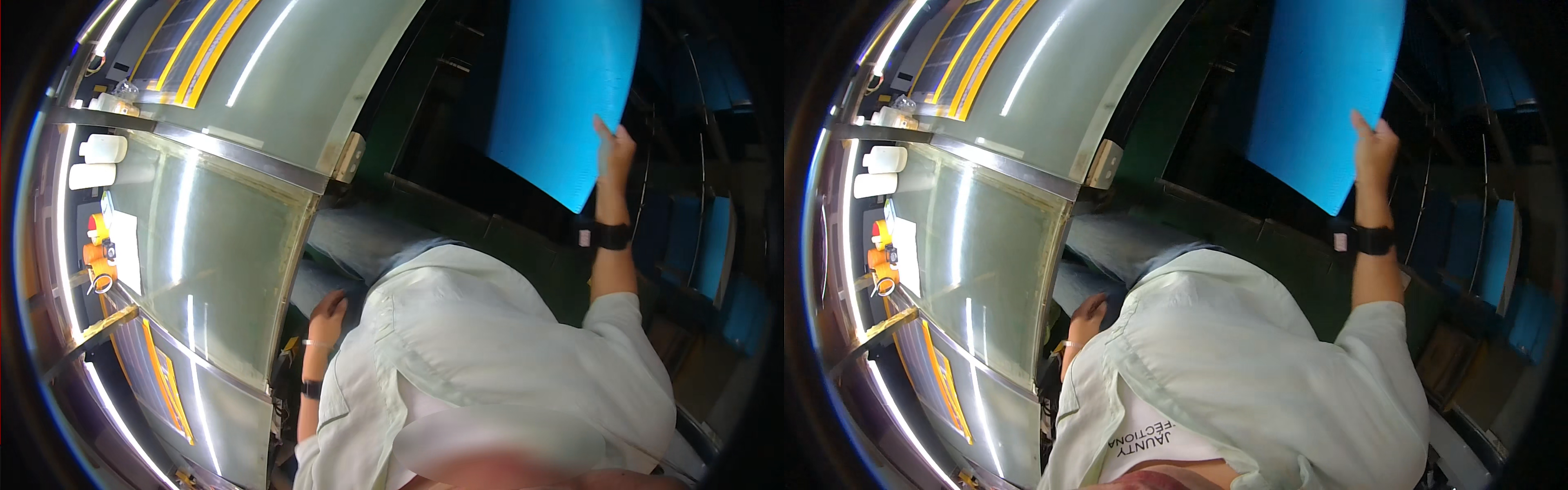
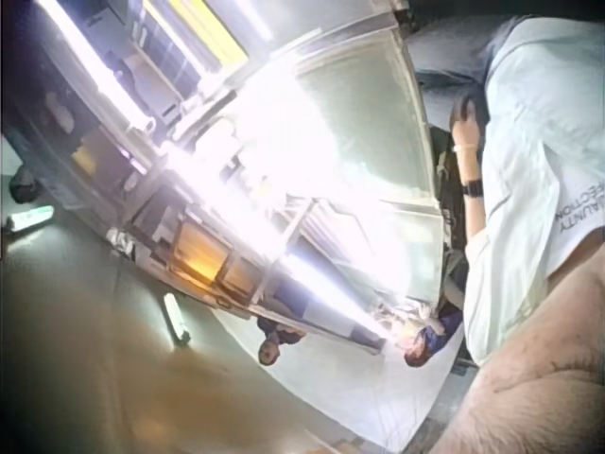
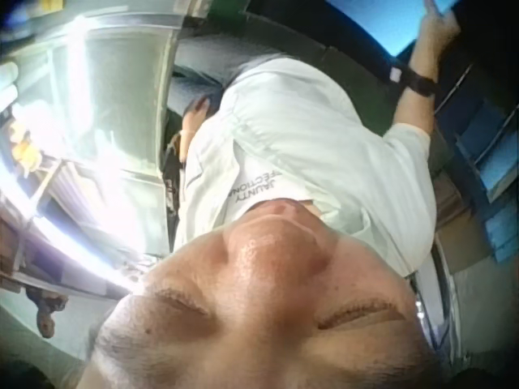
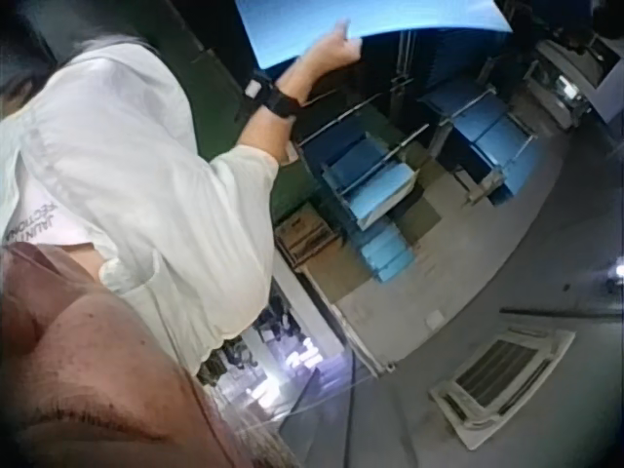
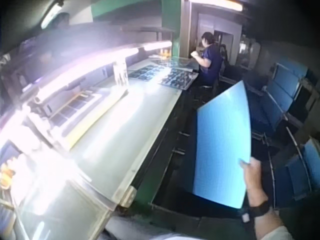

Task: Inspecting and sorting large patterned sheets on a light table.

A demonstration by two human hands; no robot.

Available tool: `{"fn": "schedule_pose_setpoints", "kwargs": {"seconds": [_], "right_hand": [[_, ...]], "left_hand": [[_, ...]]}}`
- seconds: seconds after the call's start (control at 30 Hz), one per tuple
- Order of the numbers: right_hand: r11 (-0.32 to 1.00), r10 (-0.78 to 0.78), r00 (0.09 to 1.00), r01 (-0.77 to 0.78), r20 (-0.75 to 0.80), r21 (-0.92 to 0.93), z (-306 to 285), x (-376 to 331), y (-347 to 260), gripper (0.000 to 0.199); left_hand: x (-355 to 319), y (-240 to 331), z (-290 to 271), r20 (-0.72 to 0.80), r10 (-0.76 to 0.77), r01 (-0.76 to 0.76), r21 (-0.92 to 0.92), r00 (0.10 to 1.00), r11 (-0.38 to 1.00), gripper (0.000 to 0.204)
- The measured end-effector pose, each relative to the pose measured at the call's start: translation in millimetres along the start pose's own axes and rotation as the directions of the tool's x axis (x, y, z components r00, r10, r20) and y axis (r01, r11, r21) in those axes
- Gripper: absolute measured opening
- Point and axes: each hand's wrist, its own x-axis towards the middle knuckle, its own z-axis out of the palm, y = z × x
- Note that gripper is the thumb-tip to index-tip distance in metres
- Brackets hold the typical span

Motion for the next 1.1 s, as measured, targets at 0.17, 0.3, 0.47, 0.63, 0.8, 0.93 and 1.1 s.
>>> {"fn": "schedule_pose_setpoints", "kwargs": {"seconds": [0.17,0.3,0.47,0.63,0.8,0.93,1.1], "right_hand": [[0.921,0.028,0.999,-0.015,0.028,-0.389,88,-36,30,0.023],[0.874,0.072,0.997,-0.055,0.016,-0.483,153,-79,45,0.021],[0.867,0.094,0.996,-0.082,0.001,-0.491,202,-109,91,0.023],[0.884,0.138,0.99,-0.118,0.011,-0.452,225,-122,100,0.027],[0.853,0.107,0.994,-0.089,0.006,-0.514,231,-118,107,0.027],[0.846,0.169,0.985,-0.134,0.019,-0.517,240,-116,107,0.027],[0.86,0.223,0.975,-0.192,0.01,-0.474,247,-124,98,0.029]], "left_hand": [[-32,-37,-13,-0.378,-0.198,0.109,-0.245,0.904,0.963,0.024],[-38,-82,-5,-0.383,-0.359,0.208,-0.382,0.851,0.9,0.022],[-34,-77,-12,-0.318,-0.496,0.327,-0.458,0.808,0.827,0.018],[-35,-79,-16,-0.277,-0.537,0.342,-0.526,0.797,0.778,0.015],[-27,-82,-13,-0.267,-0.523,0.32,-0.546,0.809,0.775,0.014],[-23,-103,-16,-0.24,-0.421,0.271,-0.477,0.875,0.836,0.014],[-21,-170,-37,0.078,-0.454,0.357,-0.738,0.888,0.573,0.012]]}}
